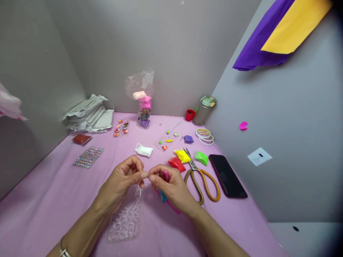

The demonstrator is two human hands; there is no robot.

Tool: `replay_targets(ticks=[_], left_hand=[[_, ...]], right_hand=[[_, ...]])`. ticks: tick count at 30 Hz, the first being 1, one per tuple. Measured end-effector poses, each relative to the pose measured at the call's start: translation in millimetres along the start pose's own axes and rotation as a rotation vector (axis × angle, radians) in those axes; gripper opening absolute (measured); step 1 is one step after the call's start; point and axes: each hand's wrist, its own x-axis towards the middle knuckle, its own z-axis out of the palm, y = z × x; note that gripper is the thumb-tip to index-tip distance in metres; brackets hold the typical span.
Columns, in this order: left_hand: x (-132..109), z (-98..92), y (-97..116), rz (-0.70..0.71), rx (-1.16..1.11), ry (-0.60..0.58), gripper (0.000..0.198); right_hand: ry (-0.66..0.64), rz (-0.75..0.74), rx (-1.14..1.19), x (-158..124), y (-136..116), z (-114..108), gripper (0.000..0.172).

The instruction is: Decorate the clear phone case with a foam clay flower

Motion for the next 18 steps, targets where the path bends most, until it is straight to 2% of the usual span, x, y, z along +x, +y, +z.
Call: replay_targets(ticks=[18], left_hand=[[-5.8, 3.6, 5.1, -0.023, -0.072, 0.01, 0.028]], right_hand=[[-0.003, 0.008, 0.005, 0.4, -3.9, 2.8, 0.019]])
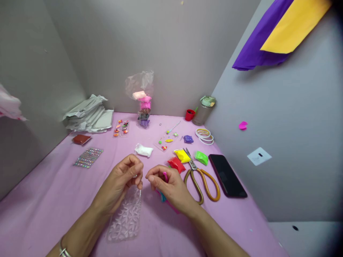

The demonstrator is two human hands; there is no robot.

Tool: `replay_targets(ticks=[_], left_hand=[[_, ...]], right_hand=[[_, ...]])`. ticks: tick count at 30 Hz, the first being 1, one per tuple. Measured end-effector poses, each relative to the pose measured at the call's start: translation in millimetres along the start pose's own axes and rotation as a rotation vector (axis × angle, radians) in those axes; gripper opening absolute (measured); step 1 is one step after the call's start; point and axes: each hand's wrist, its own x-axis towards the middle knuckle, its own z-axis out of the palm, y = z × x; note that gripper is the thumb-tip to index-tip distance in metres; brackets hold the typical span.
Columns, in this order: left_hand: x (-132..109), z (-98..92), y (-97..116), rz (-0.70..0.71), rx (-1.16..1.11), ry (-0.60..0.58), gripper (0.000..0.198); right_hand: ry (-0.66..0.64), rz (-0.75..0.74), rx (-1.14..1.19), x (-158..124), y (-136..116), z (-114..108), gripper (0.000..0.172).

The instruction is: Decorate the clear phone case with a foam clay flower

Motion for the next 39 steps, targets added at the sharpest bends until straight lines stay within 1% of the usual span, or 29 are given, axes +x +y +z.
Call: replay_targets(ticks=[3, 9, 13, 18, 21, 24, 28, 30, 32, 36, 39], left_hand=[[1, -1.0, -1, 0.008, -0.007, 0.022, 0.027], [3, -2.5, -3, -0.027, -0.013, 0.048, 0.029], [3, -2.7, -4, -0.03, -0.015, 0.06, 0.026], [5, -2.6, -5, -0.022, -0.024, 0.06, 0.018], [5, -1.3, -4, -0.016, -0.036, 0.059, 0.016], [3, 1.0, 1, -0.012, -0.05, 0.065, 0.021], [3, 1.1, 7, 0.002, -0.057, 0.095, 0.023], [5, -4.0, 9, 0.023, -0.062, 0.137, 0.023], [9, -14.2, 8, 0.072, -0.076, 0.22, 0.023], [13, -45.4, 0, 0.197, -0.119, 0.438, 0.024], [10, -64.7, -11, 0.211, -0.137, 0.518, 0.023]], right_hand=[[-0.002, 0.004, 0.002, 0, 1, 0, 0.02], [0.005, 0.006, -0.003, 0, 1, -1, 0.019], [0.0, 0.001, 0.0, 0, 1, -1, 0.019], [0.007, 0.002, 0.0, 1, 1, -2, 0.02], [0.008, 0.007, 0.002, 0, 1, -1, 0.02], [0.0, 0.014, 0.012, -1, 0, 0, 0.021], [-0.029, 0.072, -0.033, -1, -2, 1, 0.021], [-0.042, 0.112, -0.111, -1, -2, 1, 0.02], [-0.066, 0.143, -0.191, -1, -1, 0, 0.02], [-0.105, 0.169, -0.367, -3, 1, -1, 0.021], [-0.066, 0.169, -0.528, -6, 4, 5, 0.023]])
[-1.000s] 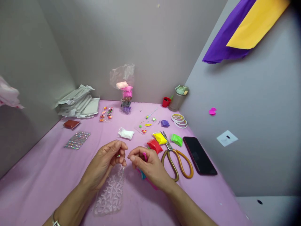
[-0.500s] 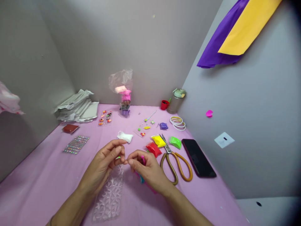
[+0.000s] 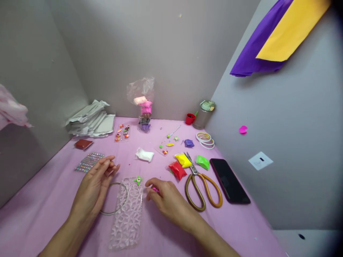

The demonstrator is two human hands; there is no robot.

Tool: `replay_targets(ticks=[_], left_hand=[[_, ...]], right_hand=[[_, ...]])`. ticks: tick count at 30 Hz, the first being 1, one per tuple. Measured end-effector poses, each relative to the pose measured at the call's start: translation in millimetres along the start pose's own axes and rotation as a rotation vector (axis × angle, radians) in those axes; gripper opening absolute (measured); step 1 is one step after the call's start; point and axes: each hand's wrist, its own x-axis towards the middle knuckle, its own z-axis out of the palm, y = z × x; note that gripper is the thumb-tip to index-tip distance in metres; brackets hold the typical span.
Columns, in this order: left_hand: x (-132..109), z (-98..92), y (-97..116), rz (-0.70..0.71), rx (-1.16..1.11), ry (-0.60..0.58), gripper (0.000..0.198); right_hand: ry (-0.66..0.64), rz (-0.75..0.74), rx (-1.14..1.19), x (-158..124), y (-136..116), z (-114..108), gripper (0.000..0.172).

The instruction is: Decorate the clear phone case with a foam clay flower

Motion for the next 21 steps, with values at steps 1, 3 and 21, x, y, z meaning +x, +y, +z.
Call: replay_targets(ticks=[1, 3, 21], left_hand=[[0, -4.3, -3, -0.004, -0.005, 0.013, 0.023], [-1, -8.0, -11, -0.015, -0.012, 0.023, 0.021], [-14, 11.2, -28, 0.069, -0.026, 0.082, 0.009]], right_hand=[[0.017, 0.006, -0.048, -1, 0, 3, 0.026], [0.04, 0.016, -0.13, -1, -1, 12, 0.029], [-0.011, 0.128, 0.587, 23, 4, 38, 0.008]])
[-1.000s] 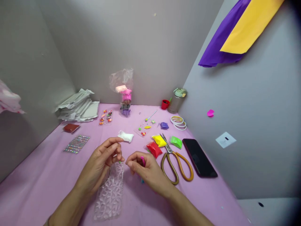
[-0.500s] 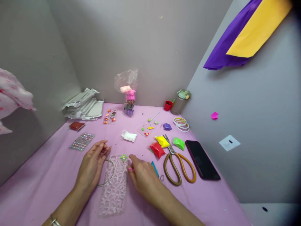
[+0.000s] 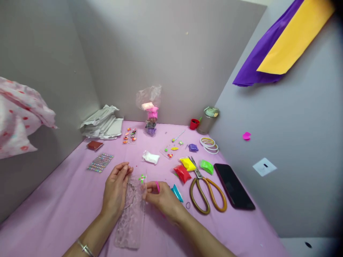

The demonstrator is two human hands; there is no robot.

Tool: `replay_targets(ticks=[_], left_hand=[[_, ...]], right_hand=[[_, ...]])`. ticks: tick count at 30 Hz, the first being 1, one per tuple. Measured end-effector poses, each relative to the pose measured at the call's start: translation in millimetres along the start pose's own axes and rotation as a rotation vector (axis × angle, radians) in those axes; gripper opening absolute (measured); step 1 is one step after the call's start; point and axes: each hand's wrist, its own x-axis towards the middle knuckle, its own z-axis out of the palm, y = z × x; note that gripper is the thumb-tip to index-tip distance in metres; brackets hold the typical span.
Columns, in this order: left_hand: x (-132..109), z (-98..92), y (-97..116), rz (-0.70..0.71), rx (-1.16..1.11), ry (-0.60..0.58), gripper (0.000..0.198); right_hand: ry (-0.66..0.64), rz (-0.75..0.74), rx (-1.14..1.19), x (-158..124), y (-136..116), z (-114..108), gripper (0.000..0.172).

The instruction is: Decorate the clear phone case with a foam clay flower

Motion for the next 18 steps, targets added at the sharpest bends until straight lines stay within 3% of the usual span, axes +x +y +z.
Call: replay_targets(ticks=[7, 13, 18], left_hand=[[11, 2.4, 28, 0.022, -0.046, -0.023, 0.023], [2, 38.1, 70, 0.053, 0.058, -0.236, 0.024], [-4, 42.8, 68, 0.074, 0.258, -0.292, 0.025]], right_hand=[[-0.068, 0.059, 0.245, -10, -8, -9, 0.026], [-0.029, 0.034, 0.469, -16, -13, -13, 0.022], [0.02, 0.06, 0.514, -15, -14, -12, 0.022]])
